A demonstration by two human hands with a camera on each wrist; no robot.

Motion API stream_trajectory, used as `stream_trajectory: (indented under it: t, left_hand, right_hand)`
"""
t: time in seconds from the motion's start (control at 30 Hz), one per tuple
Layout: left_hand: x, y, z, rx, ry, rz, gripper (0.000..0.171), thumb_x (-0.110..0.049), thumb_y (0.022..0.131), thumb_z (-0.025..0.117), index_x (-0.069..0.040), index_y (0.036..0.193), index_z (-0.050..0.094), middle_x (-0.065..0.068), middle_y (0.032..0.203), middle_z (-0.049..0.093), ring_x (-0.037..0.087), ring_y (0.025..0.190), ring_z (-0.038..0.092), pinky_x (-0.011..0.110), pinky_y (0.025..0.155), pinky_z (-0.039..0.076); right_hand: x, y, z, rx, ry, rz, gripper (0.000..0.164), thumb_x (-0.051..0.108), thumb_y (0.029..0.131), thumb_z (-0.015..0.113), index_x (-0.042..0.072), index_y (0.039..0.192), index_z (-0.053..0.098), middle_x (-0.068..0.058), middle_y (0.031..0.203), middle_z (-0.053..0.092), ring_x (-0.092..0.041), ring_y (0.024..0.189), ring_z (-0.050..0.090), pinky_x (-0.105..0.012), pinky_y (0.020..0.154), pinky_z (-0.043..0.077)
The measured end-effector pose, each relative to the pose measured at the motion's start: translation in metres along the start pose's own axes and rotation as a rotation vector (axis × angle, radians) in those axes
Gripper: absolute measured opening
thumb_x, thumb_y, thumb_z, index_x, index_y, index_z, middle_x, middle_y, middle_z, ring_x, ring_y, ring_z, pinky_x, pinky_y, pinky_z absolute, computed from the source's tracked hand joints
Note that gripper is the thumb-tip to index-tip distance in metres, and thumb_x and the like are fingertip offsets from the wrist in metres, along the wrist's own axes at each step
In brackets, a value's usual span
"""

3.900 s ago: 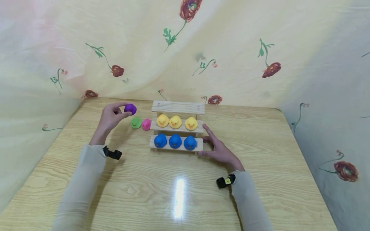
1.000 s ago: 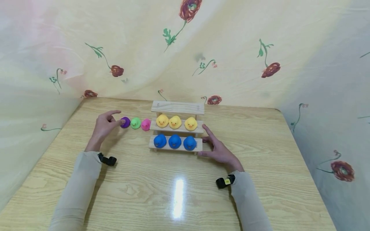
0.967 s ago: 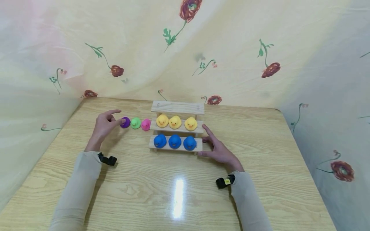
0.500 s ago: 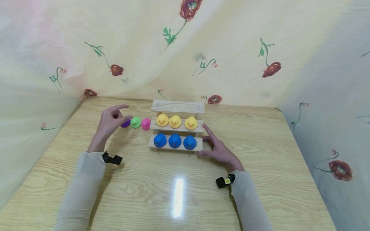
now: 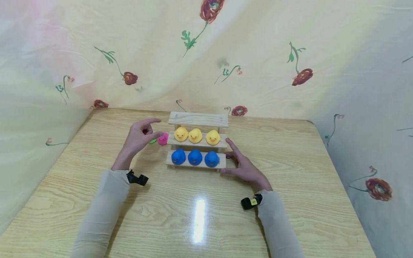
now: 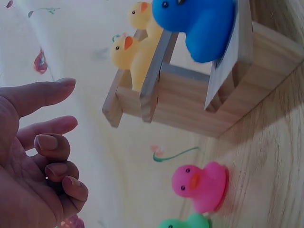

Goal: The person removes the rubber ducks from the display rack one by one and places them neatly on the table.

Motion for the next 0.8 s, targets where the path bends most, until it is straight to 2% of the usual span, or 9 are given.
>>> stream_trajectory:
  t: [0.4, 0.5, 0.67, 0.7, 0.8]
  left_hand:
    - [-0.007, 0.003, 0.031, 0.103, -0.036, 0.027, 0.047, -0.019, 0.086, 0.08, -0.007, 0.13, 0.066, -0.002, 0.063, 0.041, 0.012, 0.056, 0.038, 0.023, 0.052, 0.03]
    - [-0.009, 0.005, 0.036, 0.112, -0.037, 0.038, 0.046, -0.019, 0.086, 0.08, -0.006, 0.129, 0.067, -0.002, 0.063, 0.04, 0.013, 0.057, 0.038, 0.023, 0.053, 0.029]
    - [-0.009, 0.007, 0.041, 0.124, -0.039, 0.029, 0.047, -0.017, 0.086, 0.079, -0.003, 0.129, 0.066, -0.002, 0.063, 0.04, 0.014, 0.057, 0.037, 0.023, 0.053, 0.028]
    - [-0.009, 0.007, 0.042, 0.129, -0.038, 0.025, 0.047, -0.017, 0.086, 0.078, -0.003, 0.13, 0.065, -0.002, 0.063, 0.04, 0.015, 0.057, 0.037, 0.023, 0.053, 0.028]
    - [-0.008, 0.008, 0.046, 0.141, -0.028, 0.016, 0.048, -0.017, 0.087, 0.078, -0.003, 0.131, 0.065, -0.002, 0.063, 0.04, 0.015, 0.057, 0.037, 0.023, 0.053, 0.029]
  right_hand:
    - [0.0, 0.0, 0.001, -0.002, 0.003, -0.002, 0.109, 0.019, 0.088, 0.078, 0.043, 0.16, -0.001, -0.024, 0.141, 0.053, -0.039, 0.137, 0.045, -0.055, 0.113, 0.028]
    - [-0.001, 0.0, 0.0, -0.002, -0.003, -0.005, 0.109, 0.02, 0.088, 0.078, 0.043, 0.159, -0.001, -0.023, 0.141, 0.053, -0.038, 0.137, 0.046, -0.048, 0.112, 0.031]
    - [-0.002, 0.0, 0.0, -0.002, -0.01, -0.007, 0.108, 0.021, 0.088, 0.078, 0.043, 0.159, 0.0, -0.021, 0.142, 0.054, -0.036, 0.136, 0.048, -0.024, 0.106, 0.033]
    - [-0.003, 0.0, 0.0, -0.002, -0.01, -0.006, 0.108, 0.021, 0.088, 0.078, 0.044, 0.159, 0.0, -0.021, 0.141, 0.054, -0.036, 0.136, 0.048, -0.022, 0.105, 0.033]
    - [-0.004, 0.001, -0.001, -0.003, -0.007, -0.009, 0.108, 0.02, 0.088, 0.078, 0.044, 0.159, 0.0, -0.021, 0.14, 0.055, -0.036, 0.136, 0.048, -0.031, 0.11, 0.032]
Point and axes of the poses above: each hand's wrist, its own y-axis towards the middle knuckle, its own z-axis out of the palm, x = y × z, the point moved 4 cm from there along y, towards the middle knuckle
